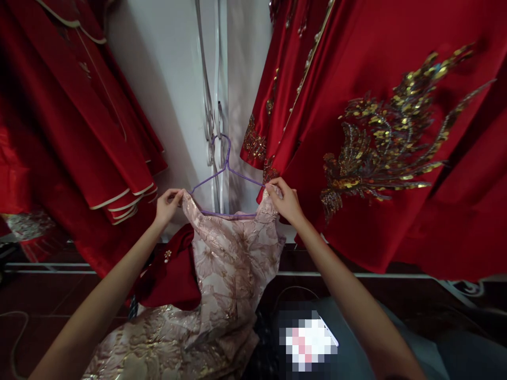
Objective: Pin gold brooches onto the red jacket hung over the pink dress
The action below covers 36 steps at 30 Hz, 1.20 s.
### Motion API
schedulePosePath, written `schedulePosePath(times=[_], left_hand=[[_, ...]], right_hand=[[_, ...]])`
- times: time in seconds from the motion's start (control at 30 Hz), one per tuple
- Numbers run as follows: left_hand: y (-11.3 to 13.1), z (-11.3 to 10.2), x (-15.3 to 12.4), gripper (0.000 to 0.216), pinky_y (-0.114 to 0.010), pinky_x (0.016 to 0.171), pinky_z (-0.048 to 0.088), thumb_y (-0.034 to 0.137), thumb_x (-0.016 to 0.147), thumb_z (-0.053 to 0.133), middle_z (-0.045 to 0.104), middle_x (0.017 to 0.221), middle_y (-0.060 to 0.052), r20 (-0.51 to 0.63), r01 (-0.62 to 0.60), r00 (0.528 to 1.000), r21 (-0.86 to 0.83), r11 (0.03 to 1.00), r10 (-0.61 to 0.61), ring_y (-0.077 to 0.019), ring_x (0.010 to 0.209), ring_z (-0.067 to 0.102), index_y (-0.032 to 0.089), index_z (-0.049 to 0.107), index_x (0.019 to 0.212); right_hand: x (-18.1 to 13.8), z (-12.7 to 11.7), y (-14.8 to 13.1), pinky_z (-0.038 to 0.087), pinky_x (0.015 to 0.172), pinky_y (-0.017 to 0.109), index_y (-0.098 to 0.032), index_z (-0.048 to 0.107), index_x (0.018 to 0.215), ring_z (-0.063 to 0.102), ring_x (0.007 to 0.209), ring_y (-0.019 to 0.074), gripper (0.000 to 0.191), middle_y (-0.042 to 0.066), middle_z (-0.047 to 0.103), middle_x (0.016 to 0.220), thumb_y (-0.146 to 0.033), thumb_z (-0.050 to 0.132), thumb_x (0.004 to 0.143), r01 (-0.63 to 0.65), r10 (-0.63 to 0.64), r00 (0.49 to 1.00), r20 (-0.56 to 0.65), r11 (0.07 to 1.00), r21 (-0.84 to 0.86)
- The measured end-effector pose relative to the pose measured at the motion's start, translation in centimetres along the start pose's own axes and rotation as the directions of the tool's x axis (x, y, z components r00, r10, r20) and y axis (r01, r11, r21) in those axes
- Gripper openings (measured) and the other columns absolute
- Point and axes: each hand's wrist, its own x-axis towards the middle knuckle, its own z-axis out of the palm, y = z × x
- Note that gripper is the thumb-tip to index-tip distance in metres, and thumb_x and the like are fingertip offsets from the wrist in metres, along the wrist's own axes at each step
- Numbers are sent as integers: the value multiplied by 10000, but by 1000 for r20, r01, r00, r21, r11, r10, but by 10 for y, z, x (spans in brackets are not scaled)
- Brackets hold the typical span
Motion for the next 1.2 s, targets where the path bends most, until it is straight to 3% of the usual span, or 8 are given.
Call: schedulePosePath(times=[0.13, 0.33, 0.53, 0.6, 0.67, 0.9, 1.07, 1.2], left_hand=[[17, 1, -9, 377, -343, 913, 432, 462, 780, 538, 591, 1044, -85, 149, -126, 982, 77, 989, 114, -203, 1008, 545, 174, 606, 1014], [-4, -26, -85, 1228, -446, 986, 383, 335, 326, 836, 239, 1327, -213, 187, -38, 982, 381, 924, -36, -375, 1262, 283, 73, 200, 1344], [-27, -70, -98, 289, -330, 703, 484, 324, 682, 553, 639, 812, -66, 407, 90, 847, 525, 846, -343, -235, 760, 616, 173, 632, 916], [-31, -82, -77, 276, -294, 600, 467, 415, 714, 506, 640, 639, -38, 457, 128, 799, 505, 853, -390, -217, 639, 602, 182, 652, 733], [-29, -86, -50, 332, -276, 601, 458, 459, 722, 490, 663, 662, -36, 423, 125, 831, 489, 863, -360, -209, 650, 601, 170, 653, 723], [59, -33, 18, 287, -287, 679, 424, 336, 810, 426, 683, 860, -100, 186, -113, 982, 693, 712, -25, -228, 775, 614, 162, 646, 872], [137, 10, -1, 206, -282, 698, 403, 215, 818, 425, 665, 872, -90, 232, -331, 943, 629, 703, 237, -212, 783, 610, 175, 595, 928], [155, 10, -3, 162, -294, 722, 408, 222, 801, 455, 639, 809, -77, 261, -318, 945, 583, 748, 199, -206, 775, 586, 173, 583, 888]], right_hand=[[-1, 2, 2, 418, 610, 254, -225, 554, 840, 533, 635, 154, 268, 1, 594, 717, -477, 463, 821, -29, 29, 1000, 1, 999, 31], [0, 4, 6, 417, 623, 267, -225, 556, 838, 529, 640, 153, 270, 3, 590, 733, -482, 479, 809, -26, 26, 1000, 6, 997, 70], [5, 9, 12, 432, 659, 285, -219, 566, 824, 546, 691, 169, 268, 8, 589, 732, -472, 477, 815, -7, 7, 1000, 2, 993, 115], [7, 10, 15, 434, 668, 288, -217, 564, 818, 546, 695, 167, 273, 8, 586, 735, -477, 483, 813, 0, -2, 1000, 15, 991, 136], [10, 11, 18, 434, 673, 288, -212, 561, 815, 545, 693, 162, 280, 6, 582, 738, -483, 489, 812, 12, -18, 999, 32, 987, 157], [1, -9, -5, 423, 622, 270, -205, 568, 805, 552, 651, 156, 281, 8, 606, 706, -484, 539, 795, -9, -11, 994, 113, 985, 172], [-12, -25, -35, 409, 586, 253, -205, 531, 740, 558, 634, 147, 275, 10, 623, 706, -472, 584, 771, -66, -16, 962, 274, 956, 285], [5, -26, -26, 355, 511, 240, -199, 466, 603, 466, 526, 109, 353, -25, 513, 573, -493, 568, 768, -118, 27, 949, 314, 955, 274]])
